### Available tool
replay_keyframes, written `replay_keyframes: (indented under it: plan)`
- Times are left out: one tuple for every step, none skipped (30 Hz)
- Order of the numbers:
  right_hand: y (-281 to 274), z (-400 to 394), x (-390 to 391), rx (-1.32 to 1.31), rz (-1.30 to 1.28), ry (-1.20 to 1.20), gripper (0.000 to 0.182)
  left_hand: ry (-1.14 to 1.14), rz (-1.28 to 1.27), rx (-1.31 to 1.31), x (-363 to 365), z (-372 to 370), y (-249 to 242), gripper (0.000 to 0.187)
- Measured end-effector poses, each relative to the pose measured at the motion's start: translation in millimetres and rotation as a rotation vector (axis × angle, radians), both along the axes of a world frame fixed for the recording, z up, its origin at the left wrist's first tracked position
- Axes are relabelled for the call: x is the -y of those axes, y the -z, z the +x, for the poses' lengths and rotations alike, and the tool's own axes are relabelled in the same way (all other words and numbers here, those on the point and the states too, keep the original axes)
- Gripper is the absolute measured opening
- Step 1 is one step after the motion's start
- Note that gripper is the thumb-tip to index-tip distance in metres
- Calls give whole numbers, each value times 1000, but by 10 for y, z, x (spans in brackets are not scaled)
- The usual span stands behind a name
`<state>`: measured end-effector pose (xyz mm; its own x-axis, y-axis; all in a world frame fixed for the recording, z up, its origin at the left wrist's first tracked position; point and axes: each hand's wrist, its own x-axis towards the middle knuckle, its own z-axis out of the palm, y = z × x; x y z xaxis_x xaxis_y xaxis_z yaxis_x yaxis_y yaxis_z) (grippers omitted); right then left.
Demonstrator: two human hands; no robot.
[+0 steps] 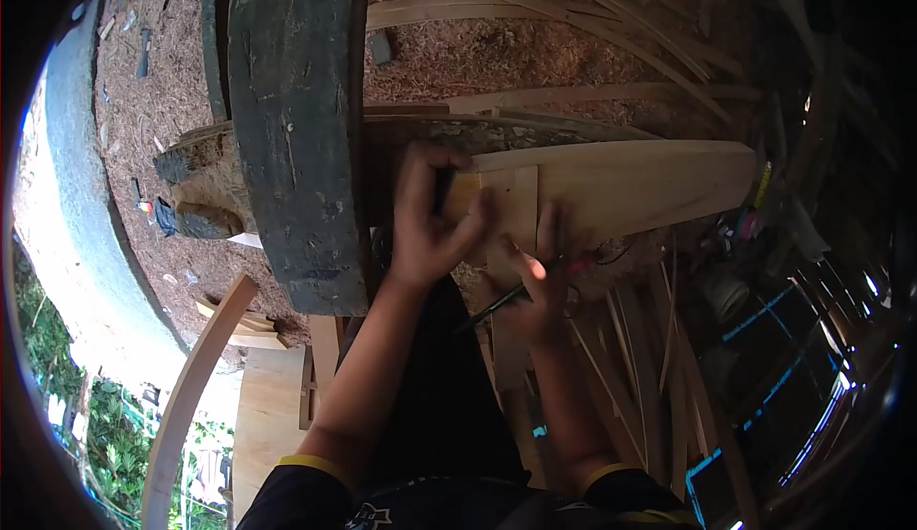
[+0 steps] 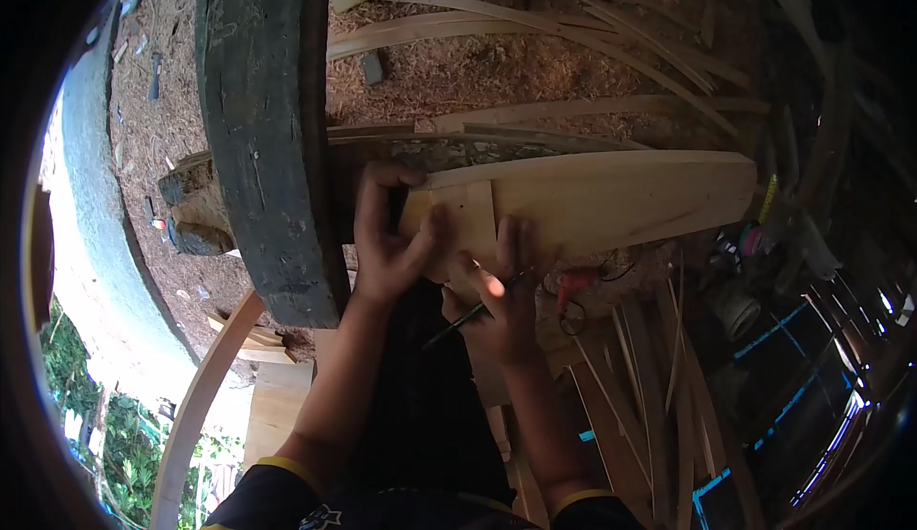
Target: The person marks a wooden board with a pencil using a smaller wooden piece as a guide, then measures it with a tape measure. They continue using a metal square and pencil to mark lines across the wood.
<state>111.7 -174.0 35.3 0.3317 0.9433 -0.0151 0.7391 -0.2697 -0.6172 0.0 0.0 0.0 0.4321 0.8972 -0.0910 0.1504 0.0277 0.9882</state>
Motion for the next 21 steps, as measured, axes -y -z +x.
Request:
replay_keyframes:
  plan:
    - [-56,-20,30,-7,-34,3,75,18,-1,-4,32,-26,-17,41]
    - [-108,-40,59,-15,-67,6,75,37,-3,-7,65,-56,-35,42]
    - [31,15,-63,-21,-45,5,75,35,19,-14,-55,-23,80,42]
    - [13,26,-54,-12,-55,5,74,56,-17,9,-27,-34,96,42]
    - [-1,30,-48,-6,-63,5,73,78,-51,29,-3,-47,103,43]
    - [-17,29,-31,-8,-68,4,73,77,-57,28,8,-46,91,43]
    - [-16,29,-16,15,-91,1,71,73,-70,27,8,-39,89,43]
    - [-18,27,-4,36,-114,-2,70,69,-84,26,8,-35,83,43]
    - [-16,23,-4,35,-118,-2,70,69,-88,24,9,-20,73,43]
    - [-11,11,-7,11,-106,9,69,19,-96,24,9,5,59,43]
    - [-4,5,-11,-11,-94,20,68,-30,-104,26,3,27,48,44]
    - [5,10,-12,-11,-98,20,68,-30,-107,26,-9,32,42,44]
    - [5,6,-5,-16,-87,20,68,-9,-91,11,-18,19,30,43]
    - [14,5,-5,-21,-74,20,68,12,-72,-3,-32,13,25,43]
    - [14,7,-7,-21,-77,20,68,12,-76,-4,-42,15,21,43]
    - [10,8,-12,-27,-74,22,68,18,-46,-19,-50,15,18,42]
    - [7,6,-14,-32,-70,23,68,25,-16,-33,-56,18,17,41]
    - [7,3,-15,-32,-72,24,68,26,-18,-34,-59,22,16,41]
    - [4,0,-13,-33,-75,29,68,23,-20,-33,-58,27,16,40]
    - [2,-5,-8,-34,-78,35,68,20,-23,-31,-61,30,10,40]
    - [6,-7,-1,-34,-80,35,68,20,-24,-31,-70,34,3,40]
